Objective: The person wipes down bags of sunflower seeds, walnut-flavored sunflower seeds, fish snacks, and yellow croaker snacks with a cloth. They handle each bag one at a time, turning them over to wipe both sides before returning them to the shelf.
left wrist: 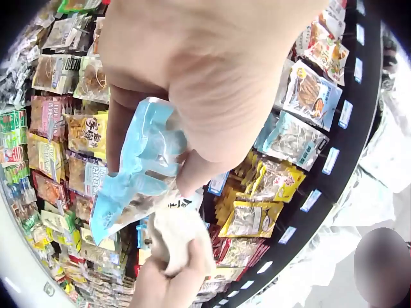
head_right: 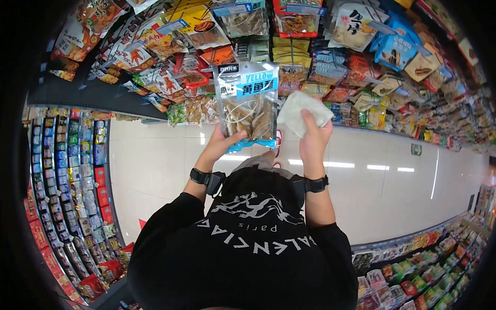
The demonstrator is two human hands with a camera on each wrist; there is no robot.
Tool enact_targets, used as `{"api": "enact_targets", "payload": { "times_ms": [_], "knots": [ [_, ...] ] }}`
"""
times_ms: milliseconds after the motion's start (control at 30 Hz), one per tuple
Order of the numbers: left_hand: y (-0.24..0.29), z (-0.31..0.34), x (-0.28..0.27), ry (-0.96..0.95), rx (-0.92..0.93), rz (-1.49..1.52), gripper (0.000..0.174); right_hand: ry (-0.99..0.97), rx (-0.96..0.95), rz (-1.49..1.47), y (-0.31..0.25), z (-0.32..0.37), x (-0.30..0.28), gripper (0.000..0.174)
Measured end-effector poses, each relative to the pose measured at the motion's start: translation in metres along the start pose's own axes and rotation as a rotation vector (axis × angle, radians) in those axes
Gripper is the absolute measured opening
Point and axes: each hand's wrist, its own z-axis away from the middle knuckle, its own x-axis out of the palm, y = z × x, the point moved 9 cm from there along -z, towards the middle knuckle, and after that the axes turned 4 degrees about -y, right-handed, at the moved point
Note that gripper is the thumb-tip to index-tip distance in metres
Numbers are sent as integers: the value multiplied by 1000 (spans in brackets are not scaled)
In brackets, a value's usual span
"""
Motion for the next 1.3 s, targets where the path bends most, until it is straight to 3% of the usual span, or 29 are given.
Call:
{"api": "enact_targets", "payload": {
  "times_ms": [33,133,167,267,333,367,433,533,567,600,633,733,800,867,1000,1133,1167,1300],
  "knots": [
    [0,6,6,-44,2,-38,56,46,-88,126,-7,8,2,54],
    [7,21,29,-99,65,-98,55,-68,-833,945,-60,53,65,54],
    [6,29,36,-118,49,-122,55,-130,-926,1014,-58,61,86,59],
    [-10,27,44,-199,19,-190,56,-343,-853,1185,-26,82,131,59],
    [13,33,43,-136,293,-362,54,-522,-892,1183,-17,112,157,61],
    [17,35,42,-129,324,-386,53,-608,-910,1183,-13,121,167,61],
    [35,43,37,-113,378,-436,49,-582,-959,1190,-15,117,171,60],
    [44,51,26,-174,196,-425,43,-433,-973,1205,-31,98,168,56],
    [41,54,18,-208,130,-460,59,-344,-971,1169,-37,88,166,56],
    [46,60,13,-197,149,-490,59,-258,-966,1130,-42,85,167,56],
    [51,65,8,-184,170,-519,59,-270,-883,1025,-42,82,168,47],
    [56,73,-7,-168,198,-503,52,-364,-902,1058,-24,109,207,49],
    [50,78,-22,-141,158,-486,40,-485,-951,1062,-11,133,230,56],
    [42,81,-35,-158,112,-514,41,-580,-1010,1088,3,146,245,63],
    [67,94,-39,-143,208,-514,43,-446,-1022,1125,0,125,237,65],
    [69,98,-51,-99,183,-372,46,-276,-993,1118,-11,107,223,65],
    [72,100,-51,-101,208,-345,47,-295,-959,1126,-7,109,224,59],
    [63,100,-72,-10,259,-296,48,-620,-898,1140,31,154,247,63]
  ]
}}
